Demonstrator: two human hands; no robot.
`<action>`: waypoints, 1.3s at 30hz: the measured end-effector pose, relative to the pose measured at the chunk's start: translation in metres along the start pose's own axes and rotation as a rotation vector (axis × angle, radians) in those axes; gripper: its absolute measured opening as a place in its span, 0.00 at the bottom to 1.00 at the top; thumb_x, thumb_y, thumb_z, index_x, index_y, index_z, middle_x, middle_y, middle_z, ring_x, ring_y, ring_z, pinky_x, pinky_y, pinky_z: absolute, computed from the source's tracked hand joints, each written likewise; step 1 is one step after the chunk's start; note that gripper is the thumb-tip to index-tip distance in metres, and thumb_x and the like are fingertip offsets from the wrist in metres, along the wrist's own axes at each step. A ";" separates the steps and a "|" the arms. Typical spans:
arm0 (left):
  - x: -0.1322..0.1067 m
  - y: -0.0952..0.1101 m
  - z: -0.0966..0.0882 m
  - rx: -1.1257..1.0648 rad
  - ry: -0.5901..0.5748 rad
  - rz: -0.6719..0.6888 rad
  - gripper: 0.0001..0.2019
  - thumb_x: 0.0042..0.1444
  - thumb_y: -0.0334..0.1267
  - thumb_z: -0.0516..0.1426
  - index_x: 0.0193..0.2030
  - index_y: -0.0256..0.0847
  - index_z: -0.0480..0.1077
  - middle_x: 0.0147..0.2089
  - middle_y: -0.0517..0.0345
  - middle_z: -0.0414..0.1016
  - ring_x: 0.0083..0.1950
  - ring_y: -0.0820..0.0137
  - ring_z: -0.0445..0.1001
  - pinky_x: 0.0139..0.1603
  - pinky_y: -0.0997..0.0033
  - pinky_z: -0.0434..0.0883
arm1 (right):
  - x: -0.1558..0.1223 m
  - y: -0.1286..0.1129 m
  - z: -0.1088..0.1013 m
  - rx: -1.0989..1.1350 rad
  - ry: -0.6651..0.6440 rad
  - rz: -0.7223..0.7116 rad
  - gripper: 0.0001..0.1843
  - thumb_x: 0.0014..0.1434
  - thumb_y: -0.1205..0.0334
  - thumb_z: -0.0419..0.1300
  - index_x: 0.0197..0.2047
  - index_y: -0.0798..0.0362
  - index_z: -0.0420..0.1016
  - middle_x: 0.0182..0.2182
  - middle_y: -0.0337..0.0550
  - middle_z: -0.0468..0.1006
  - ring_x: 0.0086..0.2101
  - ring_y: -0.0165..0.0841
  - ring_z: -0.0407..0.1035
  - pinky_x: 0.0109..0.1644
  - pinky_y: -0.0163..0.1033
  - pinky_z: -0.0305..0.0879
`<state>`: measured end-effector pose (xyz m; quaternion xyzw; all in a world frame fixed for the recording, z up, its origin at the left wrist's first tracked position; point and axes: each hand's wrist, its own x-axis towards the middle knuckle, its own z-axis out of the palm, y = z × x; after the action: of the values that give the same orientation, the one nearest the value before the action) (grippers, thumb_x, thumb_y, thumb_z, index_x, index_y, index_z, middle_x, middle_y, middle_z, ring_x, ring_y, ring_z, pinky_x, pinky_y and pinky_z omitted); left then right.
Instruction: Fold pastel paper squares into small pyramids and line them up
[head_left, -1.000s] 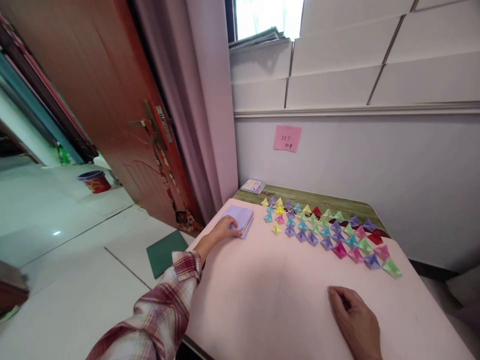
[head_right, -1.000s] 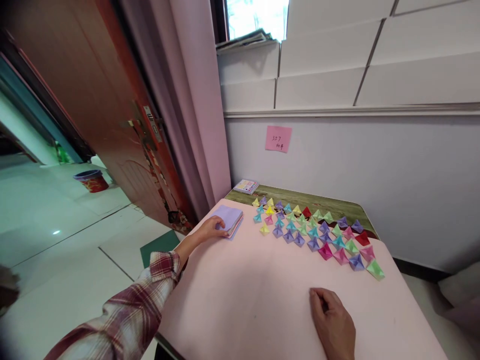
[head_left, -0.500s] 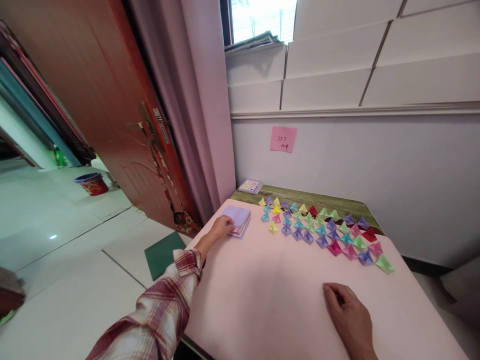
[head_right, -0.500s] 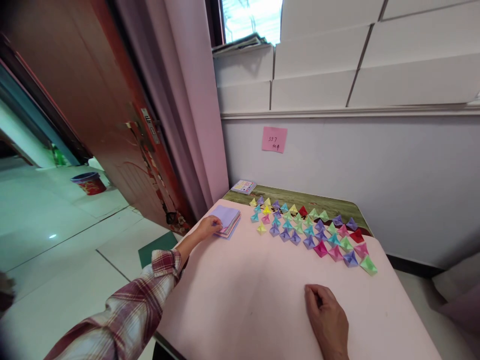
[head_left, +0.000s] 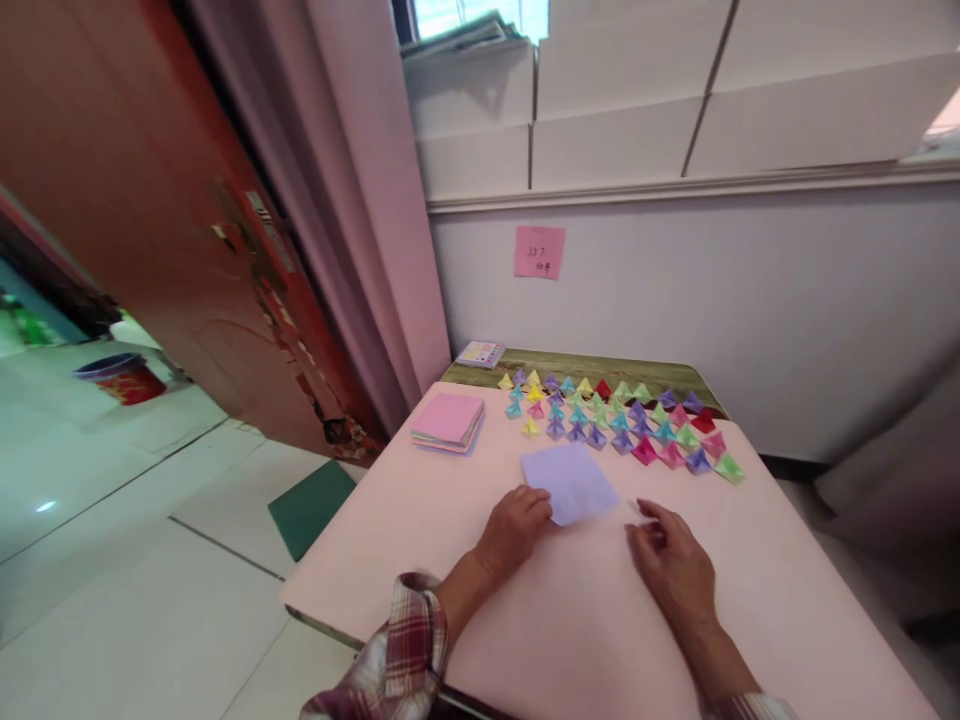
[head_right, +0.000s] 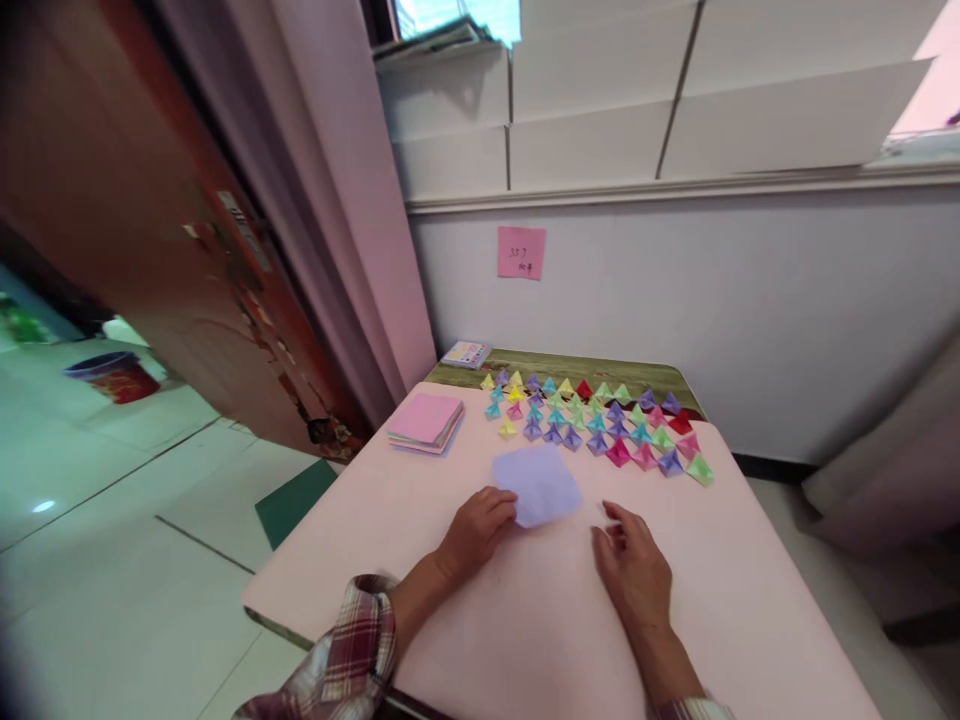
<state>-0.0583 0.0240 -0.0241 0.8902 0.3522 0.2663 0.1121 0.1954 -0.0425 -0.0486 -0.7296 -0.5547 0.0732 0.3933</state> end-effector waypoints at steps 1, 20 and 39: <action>-0.003 0.006 0.006 -0.059 -0.011 0.041 0.11 0.62 0.30 0.47 0.40 0.43 0.69 0.49 0.51 0.73 0.49 0.65 0.70 0.51 0.62 0.68 | 0.000 -0.003 0.000 -0.004 0.000 -0.063 0.25 0.54 0.56 0.54 0.56 0.49 0.69 0.46 0.44 0.76 0.38 0.35 0.73 0.37 0.37 0.69; -0.003 0.016 0.019 -0.069 0.291 -0.227 0.09 0.59 0.33 0.51 0.47 0.41 0.63 0.37 0.54 0.71 0.37 0.67 0.69 0.41 0.64 0.68 | 0.008 -0.001 0.008 -0.051 -0.048 -0.349 0.12 0.61 0.54 0.56 0.30 0.50 0.75 0.43 0.45 0.77 0.44 0.38 0.69 0.49 0.44 0.64; 0.009 0.037 0.032 0.070 -0.046 0.066 0.09 0.62 0.29 0.49 0.41 0.39 0.70 0.38 0.51 0.70 0.42 0.63 0.66 0.44 0.62 0.64 | 0.061 -0.035 0.008 -0.289 -0.428 -0.011 0.25 0.43 0.46 0.68 0.42 0.50 0.74 0.41 0.46 0.75 0.40 0.40 0.71 0.39 0.39 0.61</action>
<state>-0.0144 0.0029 -0.0330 0.9105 0.3293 0.2368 0.0803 0.1875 0.0169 -0.0104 -0.7430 -0.6341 0.1437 0.1588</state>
